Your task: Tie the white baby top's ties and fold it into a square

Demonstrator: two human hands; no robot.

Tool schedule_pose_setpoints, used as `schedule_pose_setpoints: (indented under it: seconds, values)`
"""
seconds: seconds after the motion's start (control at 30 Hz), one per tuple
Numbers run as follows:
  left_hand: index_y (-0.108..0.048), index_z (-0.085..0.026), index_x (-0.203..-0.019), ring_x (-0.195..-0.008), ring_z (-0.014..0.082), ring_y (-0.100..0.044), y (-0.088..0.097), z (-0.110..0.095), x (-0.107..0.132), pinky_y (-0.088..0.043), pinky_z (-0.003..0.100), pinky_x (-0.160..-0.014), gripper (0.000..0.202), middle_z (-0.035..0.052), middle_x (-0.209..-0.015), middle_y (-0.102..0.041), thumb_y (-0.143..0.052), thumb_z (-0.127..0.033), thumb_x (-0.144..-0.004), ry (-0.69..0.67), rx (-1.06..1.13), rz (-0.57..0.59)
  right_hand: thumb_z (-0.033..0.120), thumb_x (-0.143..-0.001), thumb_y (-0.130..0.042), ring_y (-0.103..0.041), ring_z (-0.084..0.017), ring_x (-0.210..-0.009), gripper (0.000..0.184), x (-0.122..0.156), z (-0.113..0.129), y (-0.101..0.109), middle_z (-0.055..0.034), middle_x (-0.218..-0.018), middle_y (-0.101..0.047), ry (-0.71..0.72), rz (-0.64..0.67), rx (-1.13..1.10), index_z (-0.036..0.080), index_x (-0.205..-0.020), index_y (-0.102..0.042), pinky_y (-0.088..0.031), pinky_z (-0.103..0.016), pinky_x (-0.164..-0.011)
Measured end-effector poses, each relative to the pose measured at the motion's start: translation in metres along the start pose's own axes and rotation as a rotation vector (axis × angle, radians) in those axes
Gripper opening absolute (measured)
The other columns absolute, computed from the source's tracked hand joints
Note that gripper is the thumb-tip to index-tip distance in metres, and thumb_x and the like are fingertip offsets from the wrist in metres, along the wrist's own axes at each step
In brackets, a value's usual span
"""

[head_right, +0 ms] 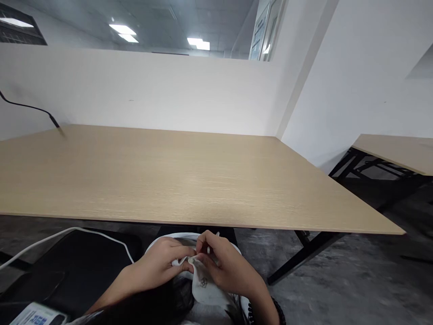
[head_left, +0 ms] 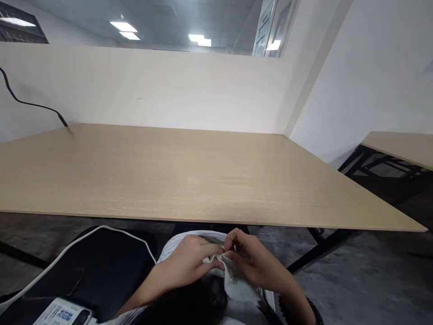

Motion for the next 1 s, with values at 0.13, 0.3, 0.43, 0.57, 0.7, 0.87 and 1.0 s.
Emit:
schedule_pose_setpoints:
  seconds: [0.13, 0.3, 0.43, 0.57, 0.7, 0.87, 1.0]
  values:
    - [-0.071, -0.020, -0.092, -0.064, 0.0150, -0.060, -0.001, 0.001, 0.000, -0.037, 0.024, -0.061, 0.033, 0.0006, -0.072, -0.067, -0.052, -0.046, -0.099, -0.017, -0.033, 0.000, 0.011, -0.092, -0.053, -0.048, -0.012, -0.072, 0.012, 0.000, 0.005, 0.001, 0.0021, -0.085, -0.058, 0.005, 0.052, 0.044, 0.022, -0.098, -0.053, -0.038, -0.024, -0.067]
    - [-0.071, -0.020, -0.090, -0.059, 0.0144, -0.057, -0.004, 0.001, -0.001, -0.034, 0.024, -0.056, 0.035, -0.0004, -0.066, -0.064, -0.050, -0.046, -0.100, -0.042, -0.068, 0.011, 0.006, -0.089, -0.052, -0.050, -0.011, -0.073, 0.017, -0.001, 0.008, 0.002, 0.0025, -0.086, -0.058, 0.022, 0.101, 0.041, 0.022, -0.094, -0.053, -0.038, -0.022, -0.068]
    - [-0.070, -0.020, -0.088, -0.057, 0.0142, -0.057, -0.008, 0.001, -0.001, -0.033, 0.025, -0.056, 0.033, -0.0008, -0.064, -0.064, -0.049, -0.041, -0.101, -0.070, -0.107, 0.011, 0.006, -0.089, -0.052, -0.049, -0.011, -0.073, 0.016, -0.002, 0.006, 0.001, 0.0029, -0.084, -0.058, 0.037, 0.130, 0.038, 0.022, -0.091, -0.052, -0.037, -0.021, -0.067]
    - [-0.069, -0.019, -0.083, -0.057, 0.0144, -0.058, -0.011, 0.002, 0.001, -0.035, 0.025, -0.056, 0.031, -0.0003, -0.063, -0.064, -0.049, -0.037, -0.100, -0.109, -0.140, -0.001, 0.005, -0.088, -0.052, -0.048, -0.010, -0.069, 0.016, -0.002, 0.003, 0.001, 0.0038, -0.082, -0.057, 0.045, 0.128, 0.008, 0.022, -0.089, -0.052, -0.036, -0.020, -0.063]
    - [-0.068, -0.019, -0.086, -0.059, 0.0154, -0.060, -0.012, 0.004, 0.001, -0.035, 0.026, -0.055, 0.027, 0.0002, -0.066, -0.066, -0.049, -0.034, -0.099, -0.142, -0.151, -0.026, 0.004, -0.086, -0.052, -0.049, -0.009, -0.068, 0.017, -0.002, 0.001, 0.002, 0.0036, -0.081, -0.057, 0.029, 0.119, -0.018, 0.021, -0.089, -0.053, -0.036, -0.019, -0.061]
    - [-0.067, -0.020, -0.092, -0.062, 0.0163, -0.062, -0.011, 0.005, 0.002, -0.039, 0.025, -0.058, 0.024, 0.0010, -0.070, -0.068, -0.046, -0.029, -0.099, -0.161, -0.160, -0.036, 0.005, -0.087, -0.053, -0.048, -0.009, -0.065, 0.016, -0.001, 0.001, 0.002, 0.0042, -0.077, -0.056, 0.049, 0.078, -0.007, 0.021, -0.086, -0.053, -0.036, -0.020, -0.060]
    - [-0.066, -0.019, -0.093, -0.065, 0.0168, -0.064, -0.011, 0.005, 0.002, -0.042, 0.025, -0.060, 0.025, 0.0022, -0.074, -0.070, -0.042, -0.025, -0.100, -0.162, -0.184, -0.062, 0.008, -0.089, -0.053, -0.049, -0.010, -0.065, 0.014, -0.001, -0.001, 0.000, 0.0031, -0.078, -0.057, 0.095, 0.021, 0.006, 0.021, -0.084, -0.052, -0.036, -0.021, -0.060]
Point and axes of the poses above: each hand's wrist, its own x-axis away from the middle knuckle, its own y-axis out of the back of the hand, z = x × y, the point moved 1 cm from there along -x, towards the middle knuckle
